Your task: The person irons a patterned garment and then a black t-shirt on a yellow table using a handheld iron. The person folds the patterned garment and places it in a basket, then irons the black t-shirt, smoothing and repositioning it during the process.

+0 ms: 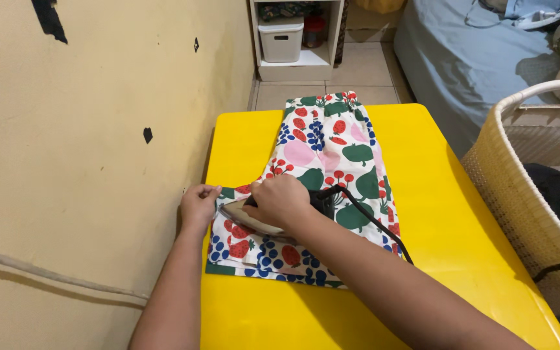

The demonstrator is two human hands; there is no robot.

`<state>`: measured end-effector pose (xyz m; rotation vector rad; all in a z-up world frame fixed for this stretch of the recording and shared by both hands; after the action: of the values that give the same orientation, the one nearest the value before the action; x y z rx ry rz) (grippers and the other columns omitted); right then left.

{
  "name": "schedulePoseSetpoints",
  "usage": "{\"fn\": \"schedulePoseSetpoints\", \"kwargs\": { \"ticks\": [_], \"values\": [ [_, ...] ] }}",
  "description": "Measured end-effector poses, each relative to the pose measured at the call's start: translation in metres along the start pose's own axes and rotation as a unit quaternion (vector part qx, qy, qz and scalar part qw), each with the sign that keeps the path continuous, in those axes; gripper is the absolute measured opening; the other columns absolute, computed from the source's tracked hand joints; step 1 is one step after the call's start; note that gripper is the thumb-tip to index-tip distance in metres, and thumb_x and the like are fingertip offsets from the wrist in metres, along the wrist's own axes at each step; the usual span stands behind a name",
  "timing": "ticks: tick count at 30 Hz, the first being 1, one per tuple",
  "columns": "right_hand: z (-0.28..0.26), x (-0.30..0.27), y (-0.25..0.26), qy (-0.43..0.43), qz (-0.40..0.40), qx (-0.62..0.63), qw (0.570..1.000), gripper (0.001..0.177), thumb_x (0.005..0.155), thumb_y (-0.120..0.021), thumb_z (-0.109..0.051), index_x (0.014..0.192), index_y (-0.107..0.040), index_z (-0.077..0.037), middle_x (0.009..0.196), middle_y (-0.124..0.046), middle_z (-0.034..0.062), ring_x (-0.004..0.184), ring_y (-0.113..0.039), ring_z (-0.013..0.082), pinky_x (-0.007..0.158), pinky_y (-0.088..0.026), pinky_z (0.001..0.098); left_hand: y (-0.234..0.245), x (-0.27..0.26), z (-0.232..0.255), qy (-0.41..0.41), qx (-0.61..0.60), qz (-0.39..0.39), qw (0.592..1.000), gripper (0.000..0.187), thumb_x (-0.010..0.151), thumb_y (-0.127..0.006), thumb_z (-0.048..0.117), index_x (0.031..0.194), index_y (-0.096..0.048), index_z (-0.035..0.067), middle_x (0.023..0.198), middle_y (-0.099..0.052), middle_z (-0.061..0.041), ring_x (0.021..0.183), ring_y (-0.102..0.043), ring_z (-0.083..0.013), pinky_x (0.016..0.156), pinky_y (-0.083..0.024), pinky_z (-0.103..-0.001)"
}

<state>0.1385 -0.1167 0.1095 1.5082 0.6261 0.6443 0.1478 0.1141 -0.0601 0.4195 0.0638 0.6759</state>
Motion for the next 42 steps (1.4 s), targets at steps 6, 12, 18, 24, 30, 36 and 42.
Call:
{"fn": "schedulePoseSetpoints", "kwargs": {
  "ticks": [6,12,18,24,30,36,42],
  "values": [
    [0.005,0.0,0.007,-0.052,0.054,0.017,0.997,0.05,0.09,-0.064,-0.055,0.089,-0.072,-0.006,0.07,-0.071,0.0085,0.065,-0.073,0.025,0.059,-0.058,0.0387,0.001,-0.003,0.0,-0.007,-0.049,-0.004,0.999,0.021,0.083,-0.085,0.019,0.085,-0.074,0.001,0.078,-0.063,-0.002,0.069,-0.059,-0.0129,0.066,-0.05,-0.03],
    [-0.013,-0.007,0.001,0.119,-0.018,-0.021,0.993,0.053,0.086,-0.063,-0.061,0.088,-0.072,-0.009,0.065,-0.07,0.0109,0.06,-0.07,0.0293,0.057,-0.054,0.0415,0.002,-0.004,-0.003,0.004,-0.036,0.0,0.999,0.023,0.082,-0.085,0.022,0.086,-0.074,0.002,0.076,-0.062,-0.002,0.069,-0.057,-0.0136,0.066,-0.049,-0.031],
    [0.005,-0.007,0.006,-0.02,0.052,0.013,0.998,0.05,0.085,-0.064,-0.058,0.088,-0.073,-0.009,0.067,-0.07,0.0088,0.061,-0.071,0.0272,0.058,-0.058,0.0404,0.007,-0.005,0.01,-0.06,0.004,0.024,0.998,0.024,0.079,-0.087,0.023,0.086,-0.079,0.003,0.098,-0.067,-0.011,0.09,-0.066,-0.0248,0.082,-0.051,-0.037],
    [-0.004,-0.019,0.006,0.079,-0.022,-0.022,0.996,0.051,0.089,-0.063,-0.059,0.091,-0.073,-0.009,0.068,-0.071,0.0118,0.064,-0.072,0.0303,0.059,-0.058,0.0424,0.012,-0.015,0.03,-0.106,0.069,0.051,0.991,0.025,0.081,-0.085,0.026,0.085,-0.077,0.003,0.1,-0.062,-0.017,0.094,-0.064,-0.0353,0.086,-0.051,-0.043],
    [0.011,-0.028,0.016,-0.011,-0.022,-0.001,1.0,0.056,0.086,-0.062,-0.064,0.091,-0.073,-0.01,0.069,-0.072,0.0106,0.066,-0.072,0.0289,0.061,-0.058,0.0412,0.013,-0.047,0.077,-0.208,0.184,0.08,0.957,0.018,0.09,-0.075,0.021,0.085,-0.072,0.003,0.102,-0.061,-0.015,0.101,-0.059,-0.037,0.09,-0.047,-0.046],
    [0.007,-0.056,0.019,0.112,-0.06,-0.034,0.991,0.051,0.088,-0.063,-0.062,0.091,-0.072,-0.011,0.069,-0.071,0.0124,0.065,-0.071,0.0324,0.06,-0.057,0.043,0.017,-0.069,0.115,-0.228,0.298,0.117,0.92,0.013,0.089,-0.074,0.021,0.087,-0.072,0.008,0.102,-0.061,-0.009,0.106,-0.058,-0.0304,0.094,-0.045,-0.047],
    [0.032,-0.078,0.03,-0.002,-0.046,-0.018,0.999,0.055,0.089,-0.063,-0.065,0.093,-0.072,-0.011,0.066,-0.071,0.0114,0.064,-0.071,0.0318,0.058,-0.057,0.0434,0.008,-0.106,0.169,-0.406,0.351,0.108,0.836,0.024,0.078,-0.076,0.02,0.1,-0.071,0.009,0.108,-0.064,-0.009,0.106,-0.06,-0.027,0.091,-0.043,-0.05]
  ]
}}
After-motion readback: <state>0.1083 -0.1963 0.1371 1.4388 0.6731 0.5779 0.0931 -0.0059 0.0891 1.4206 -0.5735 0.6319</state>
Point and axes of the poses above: each hand's wrist, its own x-axis towards the middle knuckle, its own y-axis out of the back of the hand, z = x × y, the point moved 9 cm from there along x, towards the middle knuckle
